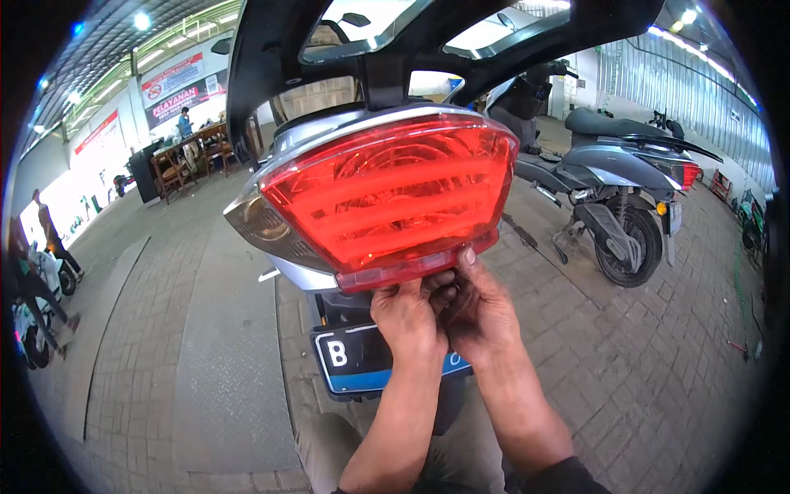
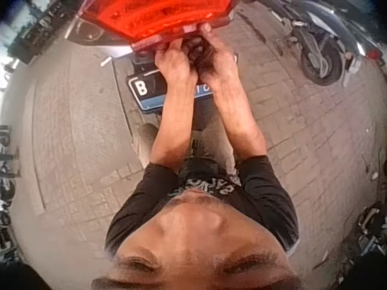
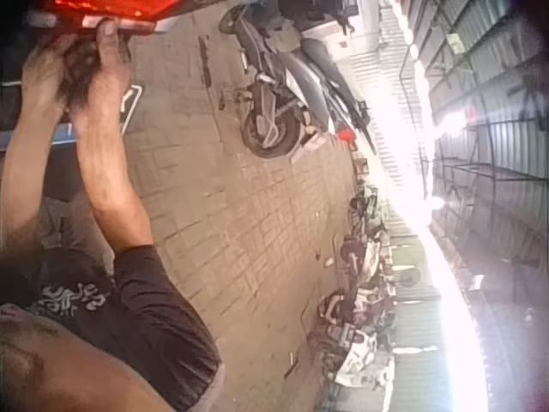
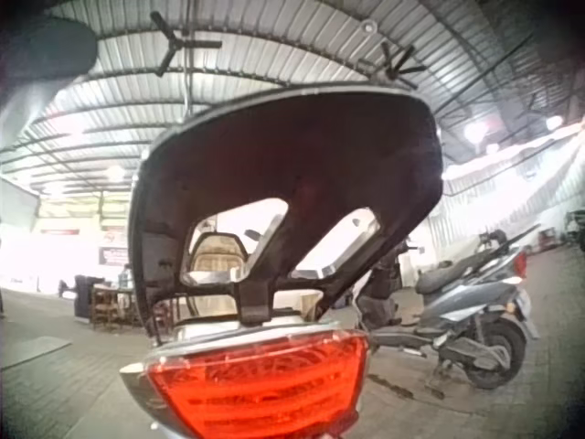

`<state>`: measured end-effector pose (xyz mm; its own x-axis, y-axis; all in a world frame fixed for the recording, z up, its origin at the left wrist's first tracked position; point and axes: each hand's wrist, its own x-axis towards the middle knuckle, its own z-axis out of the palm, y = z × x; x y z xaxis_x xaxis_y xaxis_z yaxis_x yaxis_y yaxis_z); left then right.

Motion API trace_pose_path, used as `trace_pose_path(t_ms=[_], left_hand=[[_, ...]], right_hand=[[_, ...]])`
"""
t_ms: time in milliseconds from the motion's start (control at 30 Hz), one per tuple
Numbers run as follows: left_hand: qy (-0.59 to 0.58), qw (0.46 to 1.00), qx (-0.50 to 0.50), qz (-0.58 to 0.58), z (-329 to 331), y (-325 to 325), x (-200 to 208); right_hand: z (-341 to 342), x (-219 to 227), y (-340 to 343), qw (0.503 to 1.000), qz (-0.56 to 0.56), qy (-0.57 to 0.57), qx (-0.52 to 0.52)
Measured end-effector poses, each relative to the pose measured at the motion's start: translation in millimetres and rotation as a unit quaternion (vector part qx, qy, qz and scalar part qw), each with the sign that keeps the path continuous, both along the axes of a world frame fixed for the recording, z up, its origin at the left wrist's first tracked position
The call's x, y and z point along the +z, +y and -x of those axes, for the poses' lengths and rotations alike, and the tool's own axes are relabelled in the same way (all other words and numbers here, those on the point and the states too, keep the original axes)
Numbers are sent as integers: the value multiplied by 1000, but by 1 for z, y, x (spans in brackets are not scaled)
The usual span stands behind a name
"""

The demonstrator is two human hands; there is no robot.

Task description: The person replaces a bulb in a motorcycle's taillight and secures a protective plate. The person removes the outer red lens cover, replaces a small bulb within the housing, and then aligns and presses a clear plastic plate into place beneath the light.

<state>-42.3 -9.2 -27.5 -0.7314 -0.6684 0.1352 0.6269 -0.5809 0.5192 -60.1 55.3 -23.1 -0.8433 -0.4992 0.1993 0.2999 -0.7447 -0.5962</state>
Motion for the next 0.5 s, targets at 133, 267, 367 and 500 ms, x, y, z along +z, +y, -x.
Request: trace_pose_path(t_ms=[133,267,367,500], left_hand=[[-39,999,15,19,-3,-7,5],[-55,997,39,36,-2,-11,0],[4,999,46,-14,0,-9,1],[66,996,14,-53,-4,-13,-3]], right_hand=[[-2,-4,-8,999,33,-21,-8],[-4,-8,-14,997,74,-31,-11],[-6,-4,-14,995,94,-26,-25],[-2,-8,-15,994,99,-21,-36]])
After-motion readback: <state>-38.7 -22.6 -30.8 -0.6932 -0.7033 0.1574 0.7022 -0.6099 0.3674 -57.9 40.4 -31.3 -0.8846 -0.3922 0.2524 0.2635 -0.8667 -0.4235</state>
